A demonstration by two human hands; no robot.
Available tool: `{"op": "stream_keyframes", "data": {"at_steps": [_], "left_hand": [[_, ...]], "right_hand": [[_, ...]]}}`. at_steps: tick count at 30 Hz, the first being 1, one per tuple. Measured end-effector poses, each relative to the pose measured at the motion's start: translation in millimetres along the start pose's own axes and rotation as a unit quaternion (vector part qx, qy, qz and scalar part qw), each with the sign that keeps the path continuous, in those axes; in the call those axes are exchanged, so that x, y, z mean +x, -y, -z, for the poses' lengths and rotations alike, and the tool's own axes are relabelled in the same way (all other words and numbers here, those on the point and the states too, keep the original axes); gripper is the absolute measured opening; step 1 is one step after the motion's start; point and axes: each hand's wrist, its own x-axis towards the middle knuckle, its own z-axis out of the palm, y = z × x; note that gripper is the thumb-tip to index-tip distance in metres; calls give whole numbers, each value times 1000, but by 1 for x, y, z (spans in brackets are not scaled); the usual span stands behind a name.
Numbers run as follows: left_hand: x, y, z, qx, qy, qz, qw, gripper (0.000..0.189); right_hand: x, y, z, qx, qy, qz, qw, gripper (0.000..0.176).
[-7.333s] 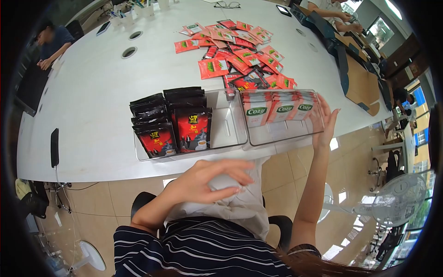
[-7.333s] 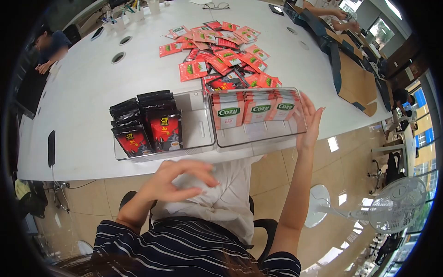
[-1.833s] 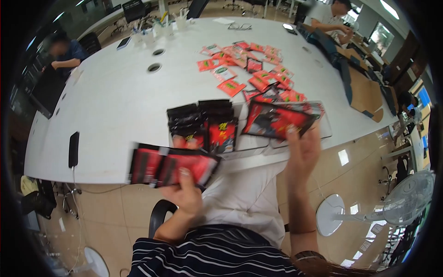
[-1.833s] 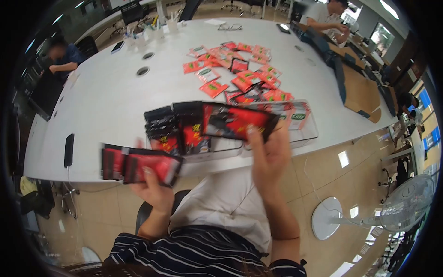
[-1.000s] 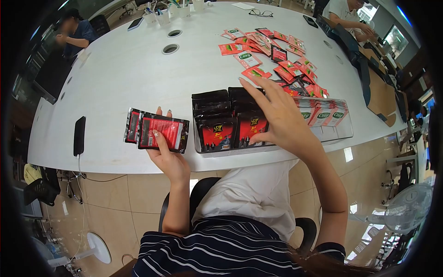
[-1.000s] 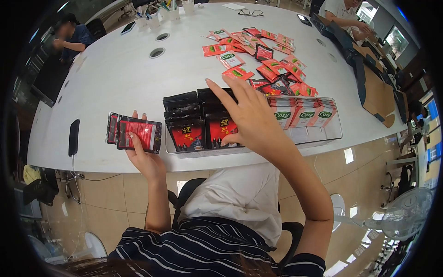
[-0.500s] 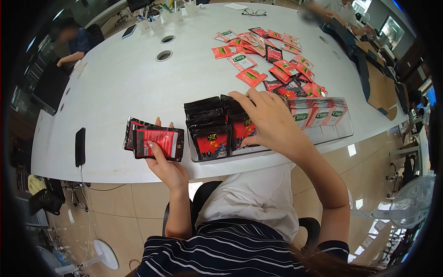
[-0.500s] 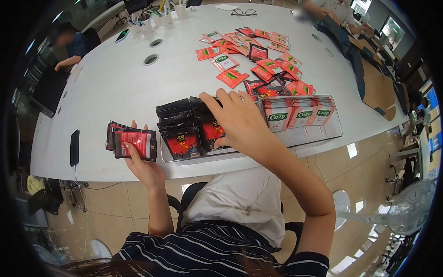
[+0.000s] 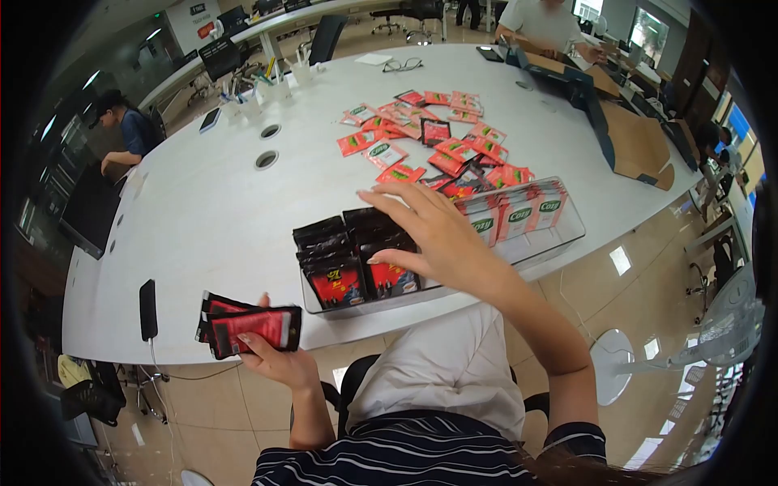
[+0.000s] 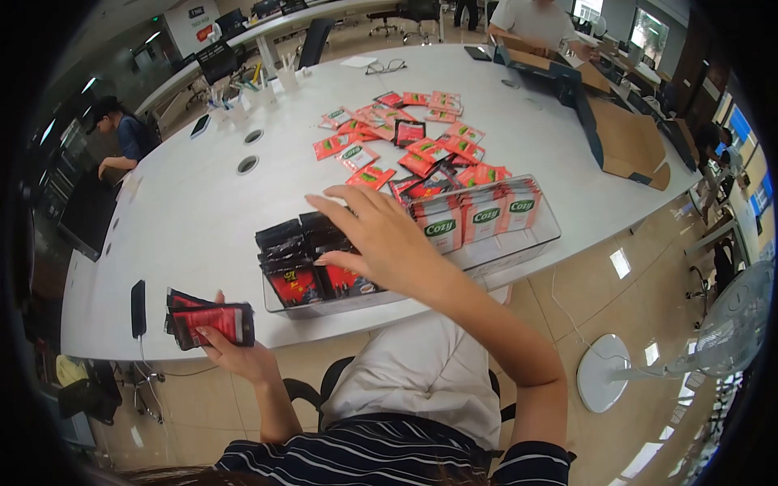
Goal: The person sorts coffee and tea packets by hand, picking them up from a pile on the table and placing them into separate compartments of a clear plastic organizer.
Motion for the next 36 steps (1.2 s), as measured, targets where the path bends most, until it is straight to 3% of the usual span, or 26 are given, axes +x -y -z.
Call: {"op": "stream_keyframes", "data": {"at_steps": [4,7,10,13,17,20,23,27,28,32,36], "left_hand": [[-28,-8,-12,-52,123,24,991,45],[-48,-23,-35,-148,226,75,960,34],[-67,-11,-41,-110,231,80,963,29],[-67,-25,-56,-115,332,120,929,32],[-72,-11,-50,-203,294,190,915,38],[-65,-16,-48,-149,297,201,921,36],[-60,-24,-50,-91,319,143,933,33],[-56,-27,-46,-72,297,128,943,31],[-55,-19,-44,-25,279,86,956,32],[-44,-23,-41,-48,230,141,962,29],[-34,-25,-44,-60,169,106,978,36]], "right_hand": [[-10,27,29,198,24,-13,980,32],[-27,46,28,254,55,-43,965,31],[-46,45,22,238,7,-94,967,29],[-52,39,35,220,15,-145,965,26],[-55,33,34,290,28,-228,929,20],[-57,28,28,348,21,-257,901,16],[-58,28,22,375,5,-261,890,15],[-58,27,23,391,-10,-268,880,15],[-59,25,24,393,-18,-267,880,15],[-58,20,29,403,-73,-280,868,14],[-57,14,37,388,-103,-283,871,15]]}}
